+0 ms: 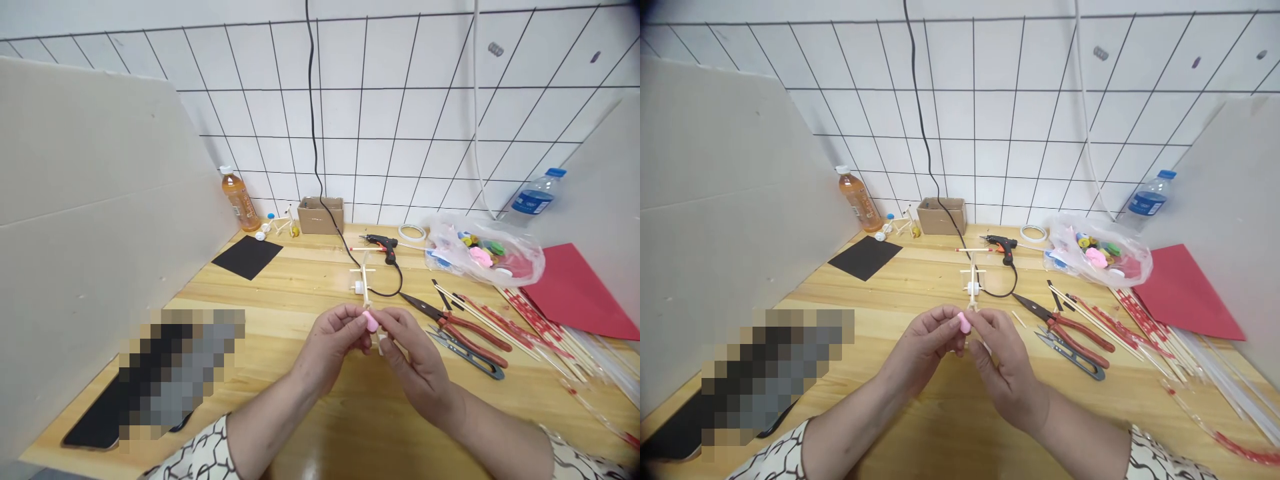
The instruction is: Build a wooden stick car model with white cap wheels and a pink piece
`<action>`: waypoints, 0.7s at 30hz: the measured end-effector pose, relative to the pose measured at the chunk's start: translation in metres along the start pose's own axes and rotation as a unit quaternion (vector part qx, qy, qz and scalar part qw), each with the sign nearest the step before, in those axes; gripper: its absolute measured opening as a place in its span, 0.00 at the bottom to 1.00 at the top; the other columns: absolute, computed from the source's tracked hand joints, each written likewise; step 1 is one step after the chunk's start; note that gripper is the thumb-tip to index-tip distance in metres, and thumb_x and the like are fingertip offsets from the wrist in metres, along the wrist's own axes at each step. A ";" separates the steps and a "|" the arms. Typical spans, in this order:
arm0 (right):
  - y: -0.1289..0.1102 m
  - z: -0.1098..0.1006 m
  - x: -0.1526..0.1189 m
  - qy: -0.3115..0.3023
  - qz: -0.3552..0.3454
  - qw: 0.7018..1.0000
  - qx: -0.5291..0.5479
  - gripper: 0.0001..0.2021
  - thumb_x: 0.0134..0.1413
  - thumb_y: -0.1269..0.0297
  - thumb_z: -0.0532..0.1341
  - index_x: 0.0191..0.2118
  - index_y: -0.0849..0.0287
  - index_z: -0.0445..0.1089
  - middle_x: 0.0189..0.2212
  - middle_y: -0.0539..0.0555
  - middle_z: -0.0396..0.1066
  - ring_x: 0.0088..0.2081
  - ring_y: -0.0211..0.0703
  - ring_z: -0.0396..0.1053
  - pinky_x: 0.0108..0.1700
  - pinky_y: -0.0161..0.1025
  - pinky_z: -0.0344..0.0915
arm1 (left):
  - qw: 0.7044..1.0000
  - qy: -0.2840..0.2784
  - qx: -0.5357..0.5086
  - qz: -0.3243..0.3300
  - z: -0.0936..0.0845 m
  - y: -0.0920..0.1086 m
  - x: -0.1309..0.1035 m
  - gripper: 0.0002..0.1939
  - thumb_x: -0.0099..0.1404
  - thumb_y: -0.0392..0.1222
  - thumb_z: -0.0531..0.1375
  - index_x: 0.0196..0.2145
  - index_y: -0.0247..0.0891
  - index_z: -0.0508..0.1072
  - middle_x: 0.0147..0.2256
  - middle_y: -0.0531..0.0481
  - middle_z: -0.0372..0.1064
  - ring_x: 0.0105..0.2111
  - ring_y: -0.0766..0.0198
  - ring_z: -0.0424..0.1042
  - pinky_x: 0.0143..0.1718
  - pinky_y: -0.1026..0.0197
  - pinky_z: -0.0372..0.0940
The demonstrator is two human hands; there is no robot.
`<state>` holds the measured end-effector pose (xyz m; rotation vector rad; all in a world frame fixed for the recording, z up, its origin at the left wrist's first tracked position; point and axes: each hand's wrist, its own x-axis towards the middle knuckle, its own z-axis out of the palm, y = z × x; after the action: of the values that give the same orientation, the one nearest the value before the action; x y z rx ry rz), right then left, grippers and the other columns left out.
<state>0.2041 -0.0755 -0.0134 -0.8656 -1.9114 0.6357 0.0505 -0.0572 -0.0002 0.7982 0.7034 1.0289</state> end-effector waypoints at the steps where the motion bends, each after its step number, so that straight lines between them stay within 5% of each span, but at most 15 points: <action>1: 0.000 0.000 0.000 0.001 -0.006 1.000 -0.013 0.22 0.59 0.71 0.49 0.58 0.46 0.56 0.43 0.56 0.62 0.46 0.46 0.61 0.46 0.45 0.61 | 1.000 0.002 -0.003 0.003 0.000 -0.001 0.000 0.10 0.53 0.44 0.64 0.28 0.33 0.73 0.24 0.52 0.67 0.23 0.72 0.63 0.26 0.67 0.60; 8: 0.002 -0.003 0.001 -0.010 -0.045 0.994 -0.095 0.25 0.58 0.71 0.50 0.61 0.48 0.51 0.43 0.57 0.60 0.45 0.47 0.59 0.46 0.47 0.60 | 0.999 0.031 0.016 0.015 0.002 -0.001 -0.001 0.09 0.54 0.43 0.64 0.27 0.33 0.73 0.24 0.52 0.67 0.21 0.73 0.61 0.25 0.68 0.60; 21: 0.002 -0.004 0.002 -0.013 -0.056 0.995 -0.080 0.24 0.58 0.70 0.51 0.60 0.51 0.54 0.42 0.57 0.60 0.45 0.47 0.59 0.45 0.47 0.61 | 0.999 0.028 0.022 0.014 0.000 -0.003 0.000 0.10 0.54 0.44 0.64 0.27 0.32 0.73 0.23 0.52 0.66 0.21 0.73 0.62 0.25 0.68 0.60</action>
<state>0.2072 -0.0726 -0.0124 -0.8471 -2.0392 0.4325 0.0515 -0.0582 -0.0032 0.8220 0.7658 1.0679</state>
